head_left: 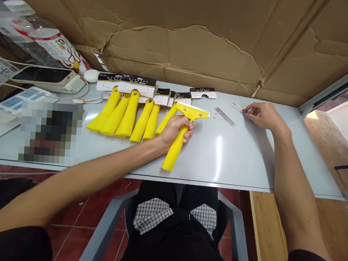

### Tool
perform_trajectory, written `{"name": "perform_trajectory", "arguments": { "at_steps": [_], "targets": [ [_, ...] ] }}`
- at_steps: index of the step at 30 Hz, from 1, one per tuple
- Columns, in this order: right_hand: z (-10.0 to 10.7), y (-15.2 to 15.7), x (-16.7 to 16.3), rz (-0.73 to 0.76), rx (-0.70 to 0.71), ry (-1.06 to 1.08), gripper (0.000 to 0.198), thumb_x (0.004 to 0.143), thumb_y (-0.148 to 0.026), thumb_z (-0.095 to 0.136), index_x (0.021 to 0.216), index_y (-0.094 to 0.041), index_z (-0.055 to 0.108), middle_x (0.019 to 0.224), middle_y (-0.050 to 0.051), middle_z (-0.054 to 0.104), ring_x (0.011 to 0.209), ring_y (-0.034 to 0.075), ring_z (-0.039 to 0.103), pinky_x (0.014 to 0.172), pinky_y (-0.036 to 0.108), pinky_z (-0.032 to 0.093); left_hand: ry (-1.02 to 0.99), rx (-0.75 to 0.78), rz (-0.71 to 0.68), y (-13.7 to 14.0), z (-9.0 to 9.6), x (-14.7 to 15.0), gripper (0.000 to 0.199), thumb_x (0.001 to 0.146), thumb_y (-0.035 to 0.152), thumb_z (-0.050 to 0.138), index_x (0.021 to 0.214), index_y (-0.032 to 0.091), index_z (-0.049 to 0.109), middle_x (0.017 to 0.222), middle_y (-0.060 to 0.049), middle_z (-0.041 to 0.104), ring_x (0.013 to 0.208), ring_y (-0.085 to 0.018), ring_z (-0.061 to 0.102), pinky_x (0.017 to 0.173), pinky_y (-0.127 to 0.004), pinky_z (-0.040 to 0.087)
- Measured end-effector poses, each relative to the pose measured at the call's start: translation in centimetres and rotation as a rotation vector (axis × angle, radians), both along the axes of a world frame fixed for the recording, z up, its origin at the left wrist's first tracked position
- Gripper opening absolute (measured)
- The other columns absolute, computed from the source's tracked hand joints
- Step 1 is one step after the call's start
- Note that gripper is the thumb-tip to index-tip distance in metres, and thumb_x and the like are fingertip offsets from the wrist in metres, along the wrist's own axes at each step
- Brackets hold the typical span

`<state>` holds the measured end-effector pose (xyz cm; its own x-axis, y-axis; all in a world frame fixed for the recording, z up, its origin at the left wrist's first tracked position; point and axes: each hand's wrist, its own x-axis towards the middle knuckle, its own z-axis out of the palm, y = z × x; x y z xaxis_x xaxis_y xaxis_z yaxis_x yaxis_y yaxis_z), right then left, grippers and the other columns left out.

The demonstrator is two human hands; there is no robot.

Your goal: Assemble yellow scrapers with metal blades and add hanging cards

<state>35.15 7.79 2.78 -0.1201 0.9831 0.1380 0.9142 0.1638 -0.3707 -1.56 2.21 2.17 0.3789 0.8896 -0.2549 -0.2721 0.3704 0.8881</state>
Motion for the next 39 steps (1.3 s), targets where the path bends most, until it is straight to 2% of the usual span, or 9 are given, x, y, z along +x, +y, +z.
{"name": "perform_trajectory", "arguments": {
  "at_steps": [7,13,28,35,39],
  "targets": [
    [2.3,-2.7,-5.8,0.276,0.113,0.215,0.017,0.092,-0.036,0.071,0.103,-0.026,0.079,0.088,0.004,0.072,0.075,0.019,0.064,0.070,0.037,0.055,-0.007,0.006,0.044,-0.1,-0.2,0.1,0.017,0.061,0.023,0.067,0.068,0.019,0.051,0.054,0.003,0.052,0.037,-0.007,0.043,0.035,-0.021,0.033],
    [2.7,-4.2,-9.2,0.437,0.119,0.193,0.015,0.093,-0.031,0.070,0.103,-0.025,0.080,0.093,0.004,0.072,0.079,0.018,0.063,0.069,0.034,0.052,0.024,0.013,0.071,-0.3,-0.1,0.2,0.019,0.061,0.024,0.068,0.070,0.019,0.052,0.054,0.004,0.052,0.037,-0.007,0.044,0.035,-0.021,0.032],
    [2.7,-4.6,-9.7,0.480,0.185,0.146,0.016,0.096,-0.029,0.069,0.106,-0.025,0.081,0.091,0.004,0.069,0.076,0.017,0.062,0.067,0.033,0.048,0.026,0.022,0.062,-0.4,-0.2,0.3,0.018,0.059,0.024,0.068,0.067,0.019,0.053,0.053,0.003,0.053,0.037,-0.008,0.044,0.035,-0.022,0.033],
    [3.0,-5.0,-9.7,0.450,0.214,0.141,0.015,0.095,-0.030,0.070,0.105,-0.026,0.082,0.093,0.005,0.069,0.073,0.018,0.061,0.066,0.035,0.049,0.036,0.025,0.063,-0.4,-0.2,0.3,0.018,0.060,0.024,0.068,0.068,0.019,0.053,0.054,0.003,0.054,0.038,-0.008,0.044,0.035,-0.022,0.034],
    [3.2,-5.5,-9.8,0.434,0.281,0.091,0.018,0.098,-0.029,0.069,0.110,-0.029,0.082,0.097,0.005,0.067,0.074,0.018,0.061,0.067,0.036,0.049,0.044,0.028,0.067,-0.4,-0.3,0.3,0.018,0.059,0.023,0.069,0.067,0.019,0.053,0.054,0.003,0.054,0.038,-0.008,0.045,0.034,-0.023,0.034]
  ]
}}
